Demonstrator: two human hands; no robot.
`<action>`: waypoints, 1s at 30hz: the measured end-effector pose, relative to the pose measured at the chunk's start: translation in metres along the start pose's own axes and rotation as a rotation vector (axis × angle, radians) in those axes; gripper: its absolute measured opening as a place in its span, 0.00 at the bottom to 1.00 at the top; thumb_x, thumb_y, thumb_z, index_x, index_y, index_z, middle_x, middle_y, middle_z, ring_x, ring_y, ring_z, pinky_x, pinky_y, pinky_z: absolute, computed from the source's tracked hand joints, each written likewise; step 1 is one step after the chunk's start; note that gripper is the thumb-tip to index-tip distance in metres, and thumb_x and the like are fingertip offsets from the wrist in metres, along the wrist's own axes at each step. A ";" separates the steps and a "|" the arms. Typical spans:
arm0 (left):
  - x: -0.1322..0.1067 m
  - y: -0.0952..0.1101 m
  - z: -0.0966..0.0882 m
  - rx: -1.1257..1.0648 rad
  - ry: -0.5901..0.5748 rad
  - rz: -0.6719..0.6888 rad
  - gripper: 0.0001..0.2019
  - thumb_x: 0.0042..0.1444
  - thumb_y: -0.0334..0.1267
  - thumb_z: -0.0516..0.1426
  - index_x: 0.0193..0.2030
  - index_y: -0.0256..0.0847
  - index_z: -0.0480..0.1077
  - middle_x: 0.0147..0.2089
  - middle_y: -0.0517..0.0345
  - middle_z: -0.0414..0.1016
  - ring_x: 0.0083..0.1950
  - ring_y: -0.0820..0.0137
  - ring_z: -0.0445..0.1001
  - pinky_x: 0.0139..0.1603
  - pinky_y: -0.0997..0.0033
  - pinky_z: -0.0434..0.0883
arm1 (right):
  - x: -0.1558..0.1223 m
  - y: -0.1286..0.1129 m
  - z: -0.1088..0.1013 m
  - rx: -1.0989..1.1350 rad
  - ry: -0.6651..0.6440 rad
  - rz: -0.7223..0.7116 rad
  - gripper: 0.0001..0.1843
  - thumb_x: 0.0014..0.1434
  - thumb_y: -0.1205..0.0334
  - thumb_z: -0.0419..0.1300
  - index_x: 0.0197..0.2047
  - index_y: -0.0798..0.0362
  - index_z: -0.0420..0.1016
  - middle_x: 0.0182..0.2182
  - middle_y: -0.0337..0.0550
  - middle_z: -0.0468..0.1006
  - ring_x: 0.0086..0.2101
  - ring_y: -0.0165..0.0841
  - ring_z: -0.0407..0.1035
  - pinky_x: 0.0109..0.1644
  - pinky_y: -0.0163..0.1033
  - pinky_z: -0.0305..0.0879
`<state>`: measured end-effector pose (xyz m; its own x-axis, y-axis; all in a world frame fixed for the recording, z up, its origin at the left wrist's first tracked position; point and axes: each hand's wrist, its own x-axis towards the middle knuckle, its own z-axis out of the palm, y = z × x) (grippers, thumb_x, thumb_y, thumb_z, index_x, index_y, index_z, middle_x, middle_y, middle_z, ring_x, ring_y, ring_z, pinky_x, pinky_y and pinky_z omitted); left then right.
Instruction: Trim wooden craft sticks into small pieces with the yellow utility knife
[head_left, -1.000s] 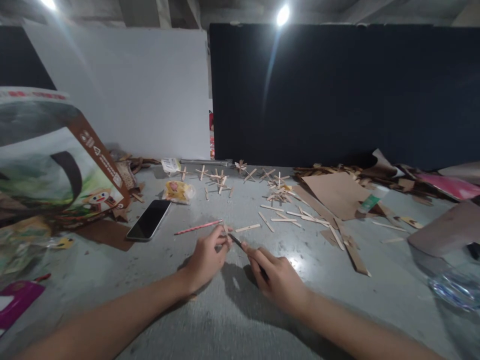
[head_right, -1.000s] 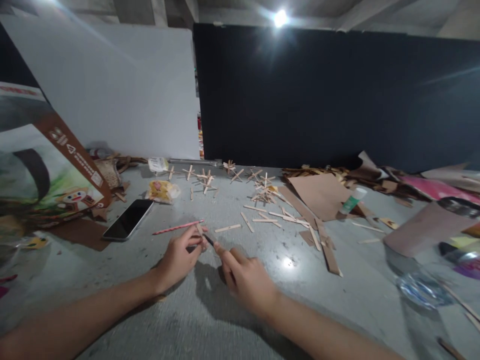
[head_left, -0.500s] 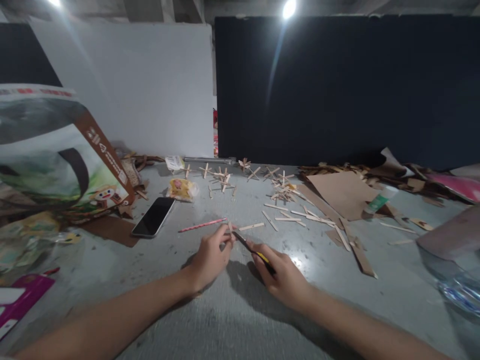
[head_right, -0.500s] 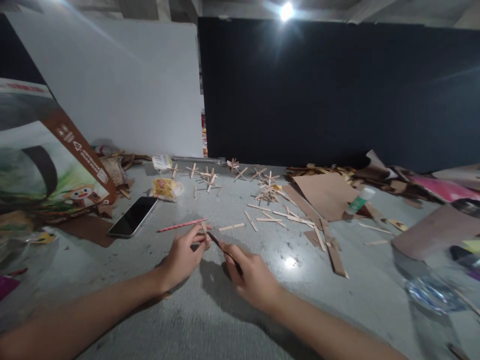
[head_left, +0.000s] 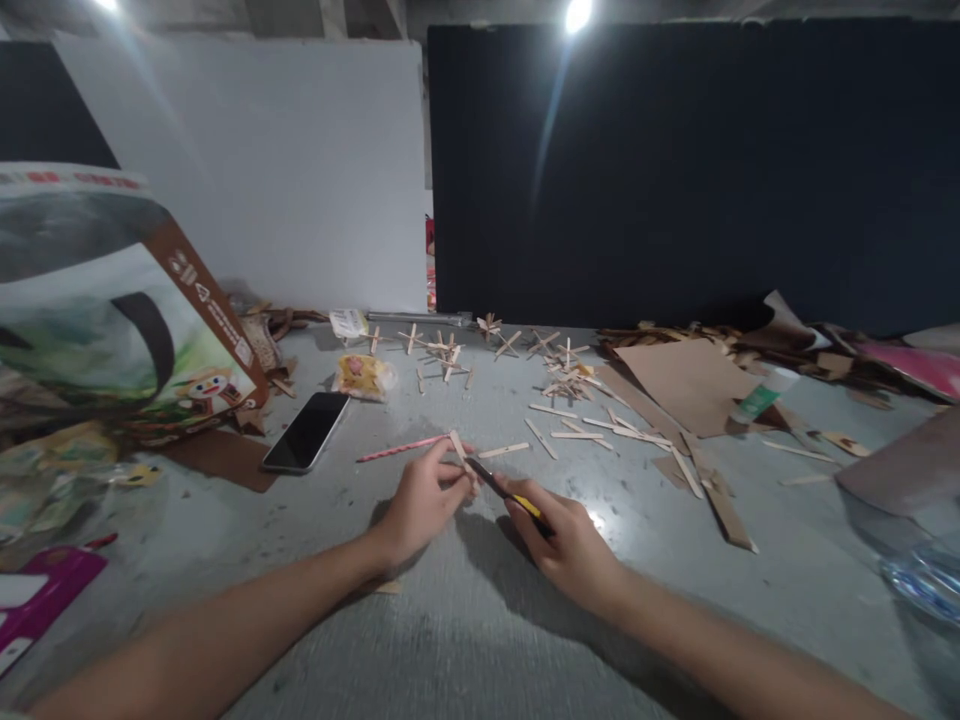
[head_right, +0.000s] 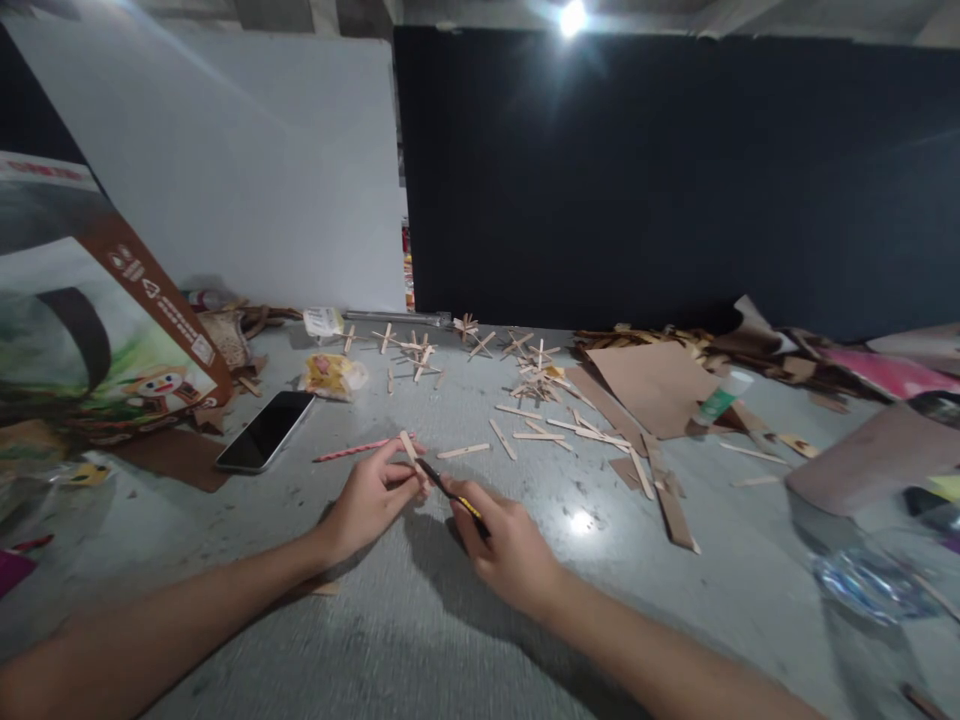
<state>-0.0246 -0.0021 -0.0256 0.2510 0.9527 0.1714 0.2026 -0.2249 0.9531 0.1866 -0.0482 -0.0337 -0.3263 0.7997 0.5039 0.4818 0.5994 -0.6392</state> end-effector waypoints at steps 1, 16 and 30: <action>0.001 0.000 0.000 -0.037 -0.010 -0.016 0.16 0.59 0.40 0.62 0.52 0.37 0.71 0.31 0.54 0.84 0.32 0.66 0.83 0.35 0.72 0.74 | 0.000 0.000 0.000 -0.015 0.003 -0.008 0.16 0.73 0.62 0.52 0.57 0.52 0.77 0.38 0.48 0.87 0.32 0.34 0.81 0.36 0.33 0.74; -0.005 -0.003 -0.002 0.374 0.015 0.214 0.18 0.65 0.33 0.55 0.60 0.39 0.72 0.39 0.53 0.86 0.41 0.66 0.85 0.45 0.72 0.76 | 0.003 -0.001 -0.006 0.081 -0.020 0.069 0.19 0.68 0.64 0.55 0.57 0.54 0.80 0.41 0.47 0.88 0.32 0.32 0.80 0.36 0.32 0.74; -0.007 0.002 -0.002 0.448 0.032 0.206 0.24 0.67 0.33 0.53 0.69 0.37 0.69 0.39 0.51 0.84 0.40 0.67 0.82 0.45 0.72 0.75 | -0.005 0.007 0.001 -0.216 0.009 -0.114 0.21 0.74 0.65 0.51 0.65 0.54 0.76 0.35 0.48 0.84 0.29 0.32 0.78 0.33 0.32 0.71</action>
<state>-0.0284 -0.0091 -0.0247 0.3010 0.8832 0.3597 0.5406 -0.4687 0.6986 0.1907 -0.0479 -0.0419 -0.3816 0.7264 0.5716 0.6051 0.6638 -0.4396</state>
